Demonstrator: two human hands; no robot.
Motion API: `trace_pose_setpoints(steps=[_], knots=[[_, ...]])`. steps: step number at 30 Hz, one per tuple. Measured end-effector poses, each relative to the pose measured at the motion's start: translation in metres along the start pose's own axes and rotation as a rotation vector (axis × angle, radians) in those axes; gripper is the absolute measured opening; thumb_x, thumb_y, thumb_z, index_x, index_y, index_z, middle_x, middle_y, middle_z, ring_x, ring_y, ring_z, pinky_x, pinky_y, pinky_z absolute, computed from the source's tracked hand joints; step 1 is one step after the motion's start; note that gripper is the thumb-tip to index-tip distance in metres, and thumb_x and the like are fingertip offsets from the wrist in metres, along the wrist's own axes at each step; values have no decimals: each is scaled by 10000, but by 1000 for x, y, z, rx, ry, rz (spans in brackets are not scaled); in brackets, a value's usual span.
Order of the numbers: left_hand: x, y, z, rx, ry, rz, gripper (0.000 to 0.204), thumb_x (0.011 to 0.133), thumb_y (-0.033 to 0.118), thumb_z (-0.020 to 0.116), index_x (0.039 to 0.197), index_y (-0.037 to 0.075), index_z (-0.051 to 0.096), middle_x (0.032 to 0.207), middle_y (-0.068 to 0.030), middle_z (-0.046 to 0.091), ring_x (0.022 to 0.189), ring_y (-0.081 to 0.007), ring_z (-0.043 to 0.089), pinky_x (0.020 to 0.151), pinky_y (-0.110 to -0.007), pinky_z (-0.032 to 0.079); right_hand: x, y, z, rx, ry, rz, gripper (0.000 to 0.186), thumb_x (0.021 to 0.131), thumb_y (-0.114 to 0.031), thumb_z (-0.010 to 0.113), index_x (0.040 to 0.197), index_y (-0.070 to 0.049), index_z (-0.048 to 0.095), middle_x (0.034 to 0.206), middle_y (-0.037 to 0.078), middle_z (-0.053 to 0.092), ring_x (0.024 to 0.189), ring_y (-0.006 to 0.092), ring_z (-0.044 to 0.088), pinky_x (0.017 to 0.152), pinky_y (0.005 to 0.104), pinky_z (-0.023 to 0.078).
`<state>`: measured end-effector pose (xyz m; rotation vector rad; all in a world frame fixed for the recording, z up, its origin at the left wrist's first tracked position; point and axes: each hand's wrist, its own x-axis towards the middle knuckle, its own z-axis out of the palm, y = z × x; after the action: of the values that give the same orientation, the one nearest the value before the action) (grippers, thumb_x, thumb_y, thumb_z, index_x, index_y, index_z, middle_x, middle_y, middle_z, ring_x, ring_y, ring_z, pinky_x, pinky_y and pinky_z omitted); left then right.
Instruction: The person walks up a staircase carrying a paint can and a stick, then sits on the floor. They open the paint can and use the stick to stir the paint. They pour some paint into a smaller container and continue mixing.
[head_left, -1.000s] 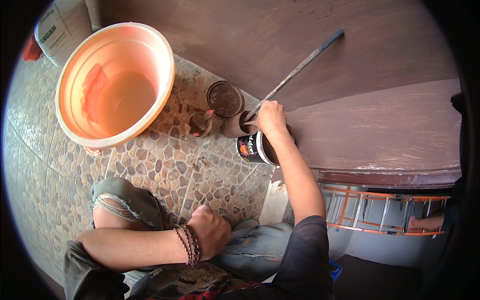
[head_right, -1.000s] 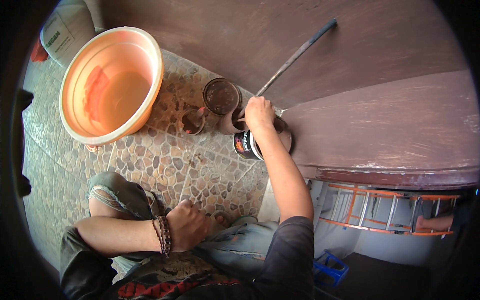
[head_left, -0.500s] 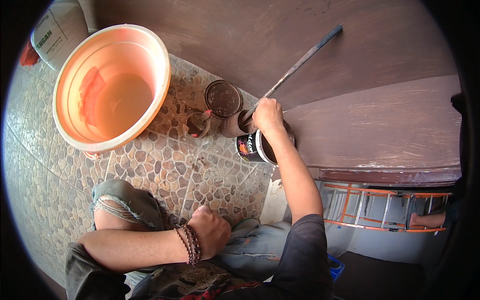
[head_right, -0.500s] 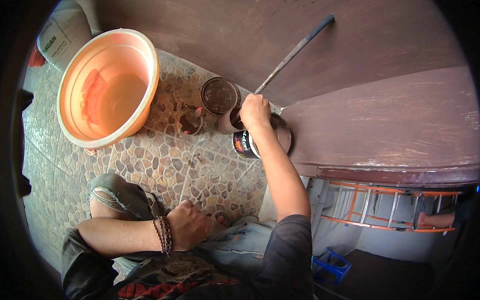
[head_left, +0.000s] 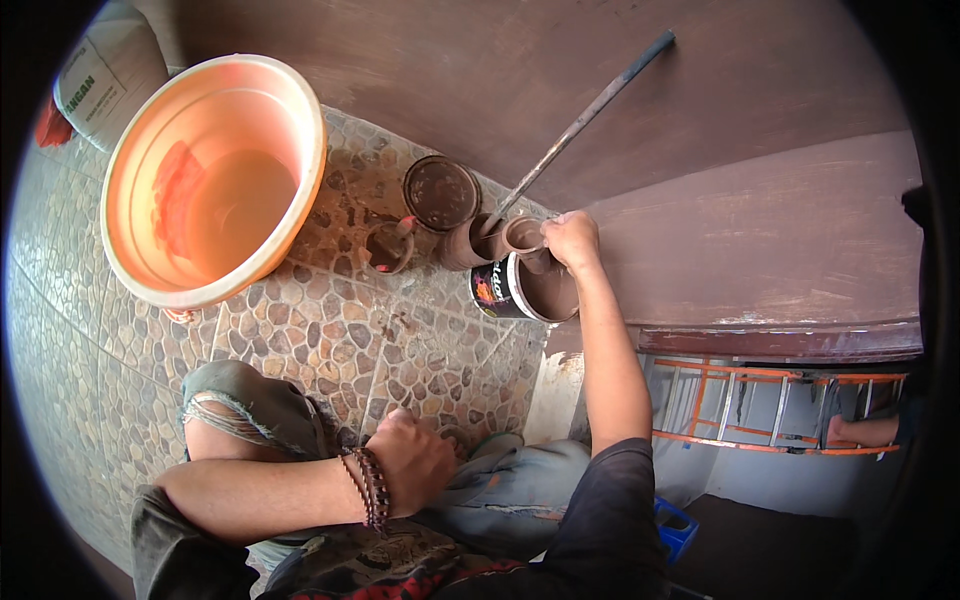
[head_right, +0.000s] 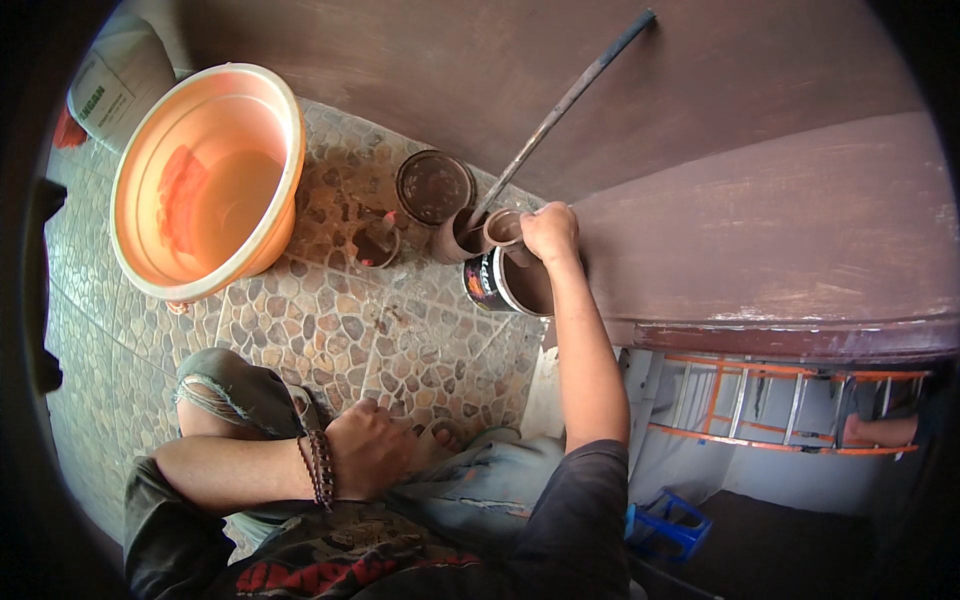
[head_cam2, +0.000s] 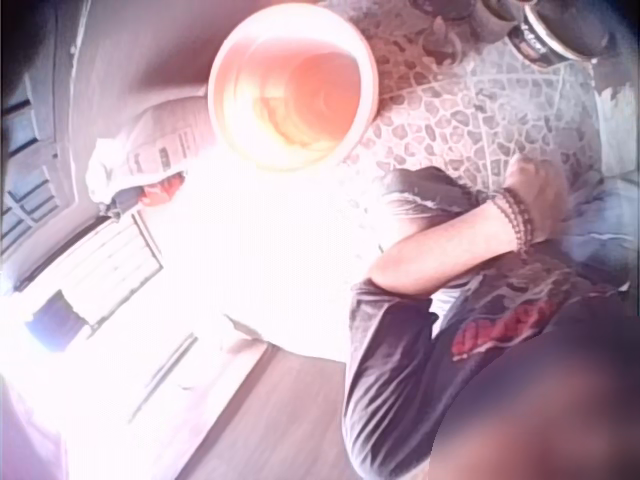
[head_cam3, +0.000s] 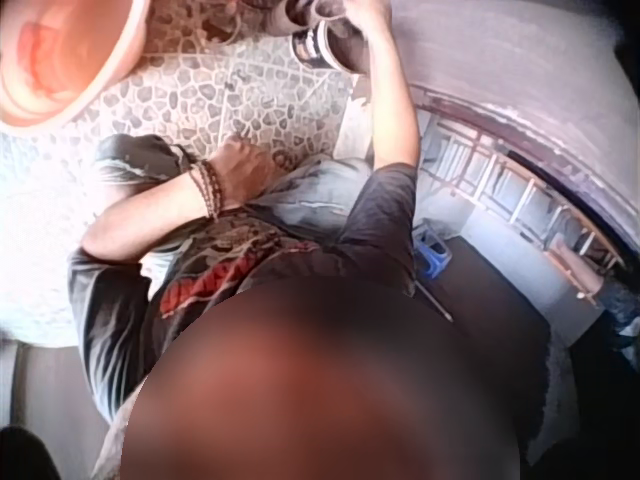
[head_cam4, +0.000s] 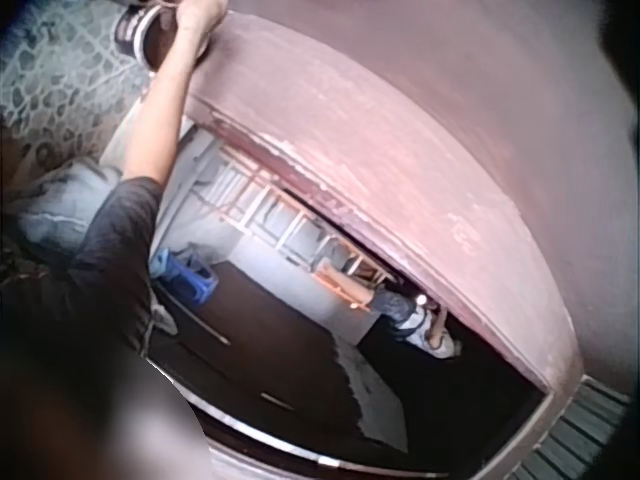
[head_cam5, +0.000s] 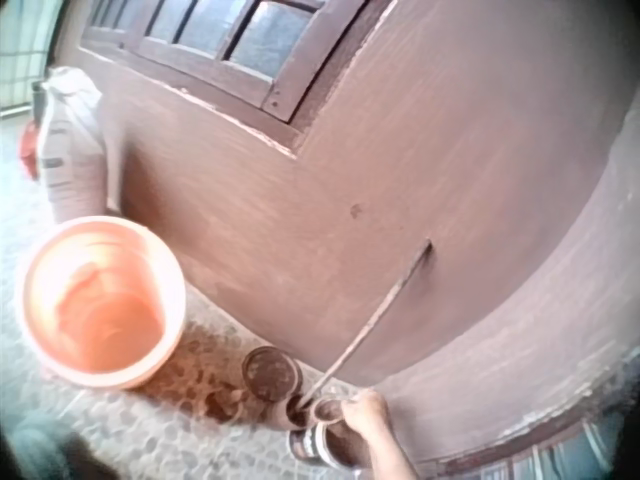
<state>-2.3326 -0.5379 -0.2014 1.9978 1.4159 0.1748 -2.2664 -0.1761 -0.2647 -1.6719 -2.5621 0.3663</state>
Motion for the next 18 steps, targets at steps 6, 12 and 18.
trace_pose_setpoints(steps=[6,12,18], knots=[[4,1,1,26,13,-24,181,813,195,534,764,52,635,795,-89,642,754,-237,649,708,-351,458,-5,23,-11,408,-205,186,127,808,-91,624,748,19,645,619,45,594,497,98,502,437,254,390],[5,1,-2,43,26,-5,190,822,195,514,748,47,607,727,-109,643,697,-250,649,669,-356,460,-10,42,-18,704,-299,248,103,841,-80,617,808,16,624,663,33,575,515,79,477,430,225,382],[4,-1,-3,61,78,35,183,829,202,511,790,46,598,712,-120,644,693,-255,650,661,-358,462,-12,57,-15,840,-322,267,97,854,-90,621,828,4,623,677,13,557,533,73,469,439,218,377]])
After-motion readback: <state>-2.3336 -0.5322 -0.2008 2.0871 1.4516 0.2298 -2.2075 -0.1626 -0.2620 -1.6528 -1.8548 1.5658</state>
